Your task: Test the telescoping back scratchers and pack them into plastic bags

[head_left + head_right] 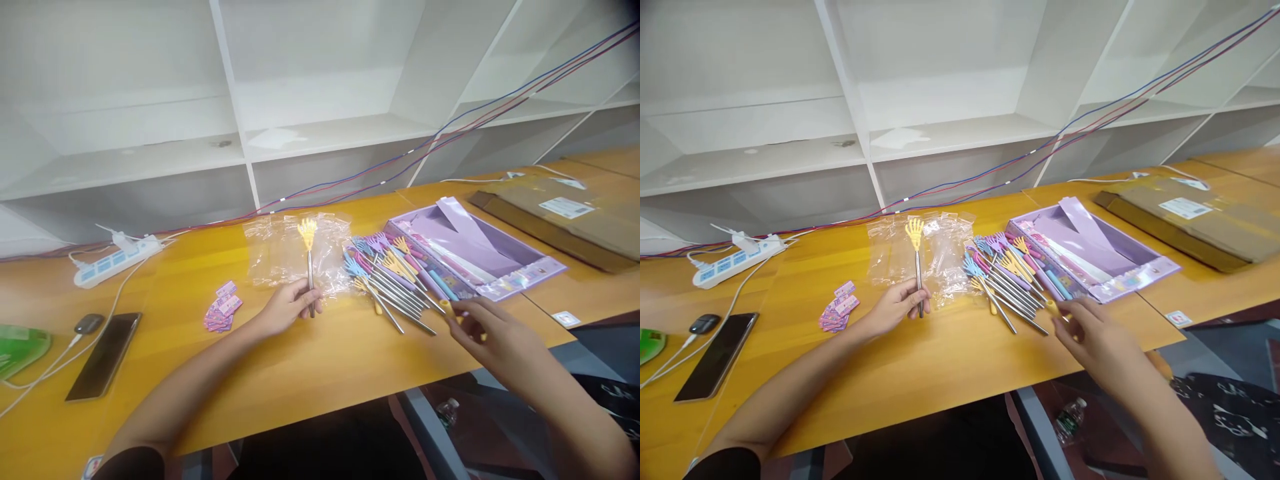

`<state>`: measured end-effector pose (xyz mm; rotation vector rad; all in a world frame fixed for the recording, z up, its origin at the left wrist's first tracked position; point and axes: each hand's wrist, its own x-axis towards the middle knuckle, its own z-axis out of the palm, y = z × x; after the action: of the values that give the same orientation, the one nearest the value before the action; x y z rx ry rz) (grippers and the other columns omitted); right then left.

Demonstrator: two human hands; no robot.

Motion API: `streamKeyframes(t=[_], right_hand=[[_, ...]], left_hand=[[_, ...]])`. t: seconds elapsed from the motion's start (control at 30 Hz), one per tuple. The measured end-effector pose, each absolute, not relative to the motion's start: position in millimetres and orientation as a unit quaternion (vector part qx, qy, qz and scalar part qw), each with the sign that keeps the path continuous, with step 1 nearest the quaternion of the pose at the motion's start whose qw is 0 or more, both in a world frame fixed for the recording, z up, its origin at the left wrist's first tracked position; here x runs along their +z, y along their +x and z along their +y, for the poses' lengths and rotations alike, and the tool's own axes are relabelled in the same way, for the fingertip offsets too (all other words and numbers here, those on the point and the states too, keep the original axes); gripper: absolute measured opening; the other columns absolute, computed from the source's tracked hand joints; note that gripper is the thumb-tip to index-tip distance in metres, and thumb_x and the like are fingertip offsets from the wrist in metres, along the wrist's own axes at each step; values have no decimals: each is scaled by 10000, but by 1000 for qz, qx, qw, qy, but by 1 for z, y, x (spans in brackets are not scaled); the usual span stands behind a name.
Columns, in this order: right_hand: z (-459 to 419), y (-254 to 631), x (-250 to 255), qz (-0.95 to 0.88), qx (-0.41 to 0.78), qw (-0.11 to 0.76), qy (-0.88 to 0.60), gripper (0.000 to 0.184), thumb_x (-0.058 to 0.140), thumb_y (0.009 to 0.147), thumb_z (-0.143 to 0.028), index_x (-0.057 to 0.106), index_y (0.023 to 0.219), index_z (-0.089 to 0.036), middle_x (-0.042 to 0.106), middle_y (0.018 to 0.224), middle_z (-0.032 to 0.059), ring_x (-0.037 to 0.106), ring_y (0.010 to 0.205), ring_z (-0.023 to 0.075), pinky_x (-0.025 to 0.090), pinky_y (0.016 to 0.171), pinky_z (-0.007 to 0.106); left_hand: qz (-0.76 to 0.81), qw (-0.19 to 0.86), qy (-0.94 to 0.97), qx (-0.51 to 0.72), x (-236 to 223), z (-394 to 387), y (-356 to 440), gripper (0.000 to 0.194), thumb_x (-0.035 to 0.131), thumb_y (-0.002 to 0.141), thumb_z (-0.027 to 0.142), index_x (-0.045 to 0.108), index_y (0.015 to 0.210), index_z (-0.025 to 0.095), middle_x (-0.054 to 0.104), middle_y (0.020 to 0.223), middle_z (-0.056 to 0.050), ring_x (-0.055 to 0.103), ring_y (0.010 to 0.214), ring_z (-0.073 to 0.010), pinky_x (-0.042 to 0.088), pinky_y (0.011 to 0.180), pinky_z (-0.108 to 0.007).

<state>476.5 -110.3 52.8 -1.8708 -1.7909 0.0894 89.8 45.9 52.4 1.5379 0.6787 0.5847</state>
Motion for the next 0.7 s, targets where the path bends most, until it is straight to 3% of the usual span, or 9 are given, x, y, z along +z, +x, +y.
streamKeyframes(t=[0.1,0.17,0.27,0.33,0.4,0.5,0.6,0.7], right_hand=[[-71,423,100,-730,98,285,-614,308,533,1047,-518,616,910,-255,670,842,69,657,708,199,520,657,339],[-41,382,129,-753,150,268,-581,336,517,1075,-492,600,874,-236,684,827,50,657,721,179,485,652,303],[3,321,168,-799,227,251,-496,275,600,1047,-412,593,860,-211,718,835,30,656,726,159,450,661,271],[27,285,188,-814,302,248,-429,155,627,1020,-305,642,910,-196,736,822,4,672,717,135,447,668,246],[47,255,200,-825,332,255,-379,92,603,993,-199,672,934,-184,745,813,-10,677,702,114,439,674,230],[64,228,205,-828,323,266,-372,142,591,956,-145,674,845,-175,726,747,-16,650,658,100,400,647,222],[63,223,205,-844,239,260,-404,256,588,990,-186,633,738,-178,687,715,0,577,631,101,343,637,244],[36,233,211,-863,121,266,-412,338,495,1074,-250,639,774,-190,662,727,24,525,625,124,315,638,280]], left_hand=[[313,556,704,312,78,44,80,457,548,1066,591,666,957,163,703,972,-77,635,820,-149,521,789,-285],[315,477,734,365,100,40,71,444,534,1078,566,677,922,176,678,1143,-109,639,1037,-201,533,923,-323],[293,404,764,409,132,33,56,448,488,1106,516,649,850,185,575,1402,-119,543,1301,-248,481,1107,-372],[294,384,774,409,148,31,46,458,463,1116,505,630,833,185,543,1435,-115,506,1351,-255,449,1150,-383],[319,372,768,413,155,33,39,473,467,1108,536,618,827,186,559,1361,-118,528,1293,-249,482,1076,-358],[358,400,708,459,150,42,32,525,497,1061,655,575,823,194,576,1060,-84,572,973,-197,500,802,-298],[350,491,632,486,140,52,29,521,562,1022,684,521,830,201,459,821,2,428,694,-125,377,630,-260],[348,533,601,483,137,56,27,521,583,1015,676,511,823,197,421,766,26,328,631,-102,304,594,-252]])
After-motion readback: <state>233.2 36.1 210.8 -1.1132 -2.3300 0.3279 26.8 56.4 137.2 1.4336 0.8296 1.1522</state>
